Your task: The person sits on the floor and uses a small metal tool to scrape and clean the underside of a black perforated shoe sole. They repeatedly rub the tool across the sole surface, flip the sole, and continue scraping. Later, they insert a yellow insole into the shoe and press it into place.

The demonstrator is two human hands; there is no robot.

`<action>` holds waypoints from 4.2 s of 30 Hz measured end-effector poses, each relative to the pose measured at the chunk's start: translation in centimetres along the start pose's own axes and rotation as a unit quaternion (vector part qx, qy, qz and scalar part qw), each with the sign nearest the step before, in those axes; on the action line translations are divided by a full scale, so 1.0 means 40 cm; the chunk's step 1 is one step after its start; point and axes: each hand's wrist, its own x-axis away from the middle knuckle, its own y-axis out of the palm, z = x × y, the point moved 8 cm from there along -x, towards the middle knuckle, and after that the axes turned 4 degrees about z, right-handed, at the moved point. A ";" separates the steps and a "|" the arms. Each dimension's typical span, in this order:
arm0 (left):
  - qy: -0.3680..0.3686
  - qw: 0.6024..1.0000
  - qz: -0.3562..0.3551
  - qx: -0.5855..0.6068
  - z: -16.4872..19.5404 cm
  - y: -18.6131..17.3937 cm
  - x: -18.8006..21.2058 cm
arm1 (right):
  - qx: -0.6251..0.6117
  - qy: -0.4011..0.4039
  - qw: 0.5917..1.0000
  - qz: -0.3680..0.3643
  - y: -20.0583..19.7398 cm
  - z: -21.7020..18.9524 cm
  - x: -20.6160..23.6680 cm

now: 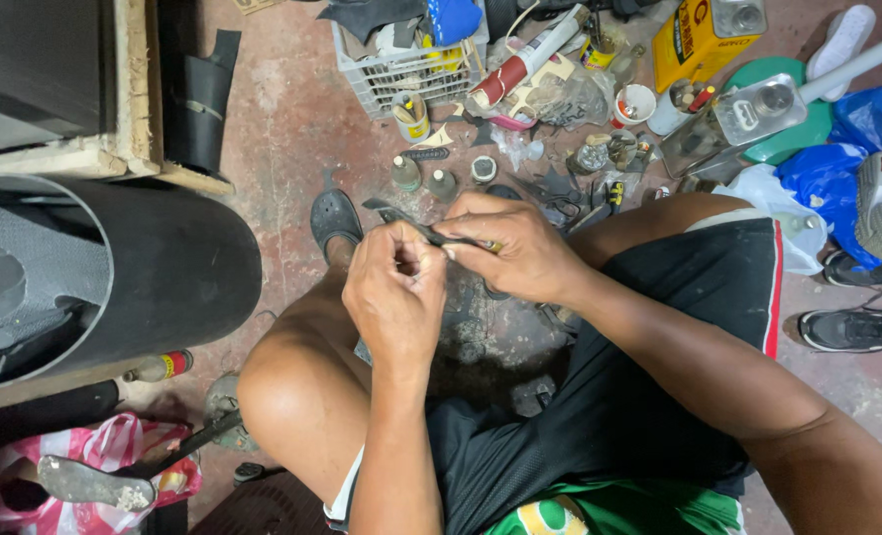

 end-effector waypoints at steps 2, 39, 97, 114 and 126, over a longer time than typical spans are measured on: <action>-0.009 0.999 0.006 0.052 -0.009 0.002 0.000 | -0.063 0.115 0.991 -0.015 0.004 0.042 0.008; -0.174 0.979 -0.005 0.105 -0.186 0.004 -0.013 | -0.263 0.351 0.890 -0.127 0.088 0.156 0.087; -0.023 0.244 -0.138 0.960 -0.002 -0.042 0.032 | -0.093 0.078 0.975 0.185 -0.219 -0.119 0.291; -0.078 0.241 -0.075 0.965 -0.084 0.023 0.006 | -0.115 0.227 0.959 0.127 -0.092 0.030 0.254; -0.181 0.596 -0.005 0.783 -0.200 0.137 0.039 | -0.101 0.251 0.963 0.018 0.129 -0.065 0.143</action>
